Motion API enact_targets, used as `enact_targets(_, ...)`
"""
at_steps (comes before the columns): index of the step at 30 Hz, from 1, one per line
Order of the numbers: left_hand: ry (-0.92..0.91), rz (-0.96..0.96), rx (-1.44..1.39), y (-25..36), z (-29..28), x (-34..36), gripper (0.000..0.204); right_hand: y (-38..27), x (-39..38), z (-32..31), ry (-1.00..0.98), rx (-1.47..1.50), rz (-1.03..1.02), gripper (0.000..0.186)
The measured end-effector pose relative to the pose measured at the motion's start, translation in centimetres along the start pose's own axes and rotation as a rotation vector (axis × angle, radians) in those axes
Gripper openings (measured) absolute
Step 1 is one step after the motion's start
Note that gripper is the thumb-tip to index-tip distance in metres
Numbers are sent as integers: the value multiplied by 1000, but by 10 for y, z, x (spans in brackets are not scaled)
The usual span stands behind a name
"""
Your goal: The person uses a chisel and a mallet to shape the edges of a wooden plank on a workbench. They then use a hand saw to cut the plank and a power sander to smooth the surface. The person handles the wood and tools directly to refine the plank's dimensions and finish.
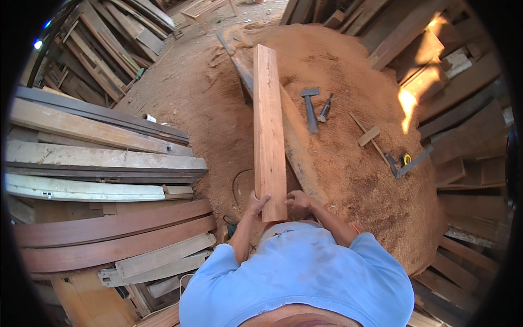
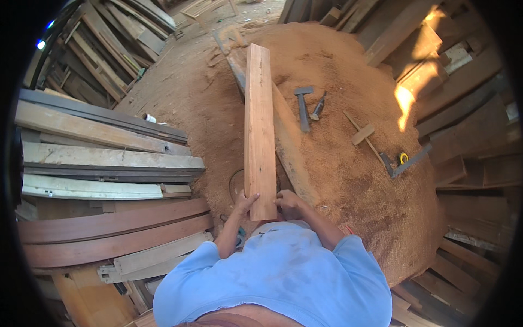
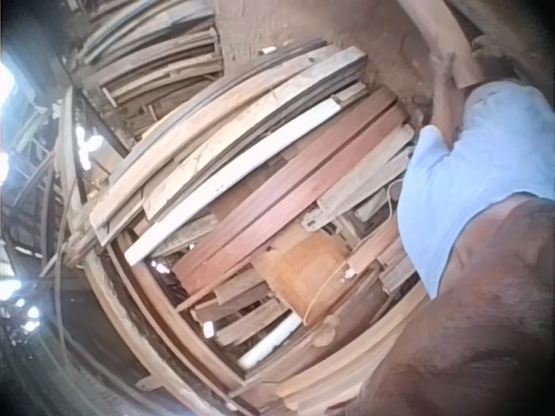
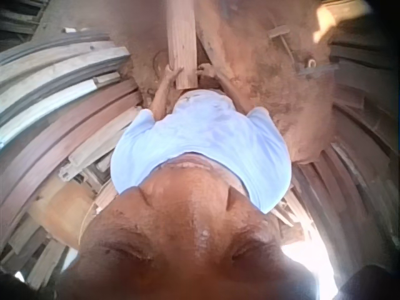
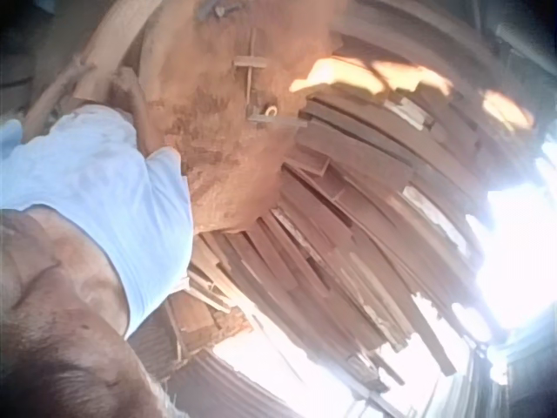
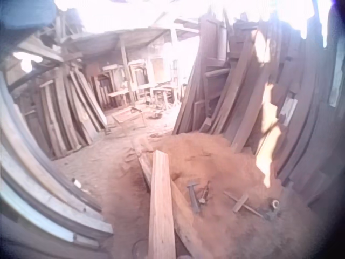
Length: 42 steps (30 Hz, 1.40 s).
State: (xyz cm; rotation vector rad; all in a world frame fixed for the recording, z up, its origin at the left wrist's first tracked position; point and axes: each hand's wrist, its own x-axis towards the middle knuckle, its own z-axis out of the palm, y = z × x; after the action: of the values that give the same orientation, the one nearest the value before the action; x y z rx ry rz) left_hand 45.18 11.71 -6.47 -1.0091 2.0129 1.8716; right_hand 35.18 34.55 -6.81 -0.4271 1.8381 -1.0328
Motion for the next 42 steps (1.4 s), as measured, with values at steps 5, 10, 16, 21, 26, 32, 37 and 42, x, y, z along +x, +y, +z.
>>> enact_targets(5,191,71,559,37,27,-24,71,40,-7,-43,261,-137,85,35)
enact_targets(10,158,38,830,47,58,-31,71,75,-12,-76,429,-82,177,29)
enact_targets(16,117,62,746,37,51,-20,66,35,36,-124,671,-36,269,49)
enact_targets(21,94,87,743,43,47,-23,69,-13,101,-181,720,-76,300,76)
enact_targets(26,147,247,798,44,41,-23,69,-31,160,-223,724,-102,376,85)
enact_targets(32,82,93,691,40,21,-11,67,6,223,-243,821,-182,445,74)
enact_targets(37,87,95,789,40,13,-7,68,6,228,-276,541,553,311,30)
enact_targets(42,54,69,752,36,14,-4,71,-31,174,-309,583,1028,107,16)
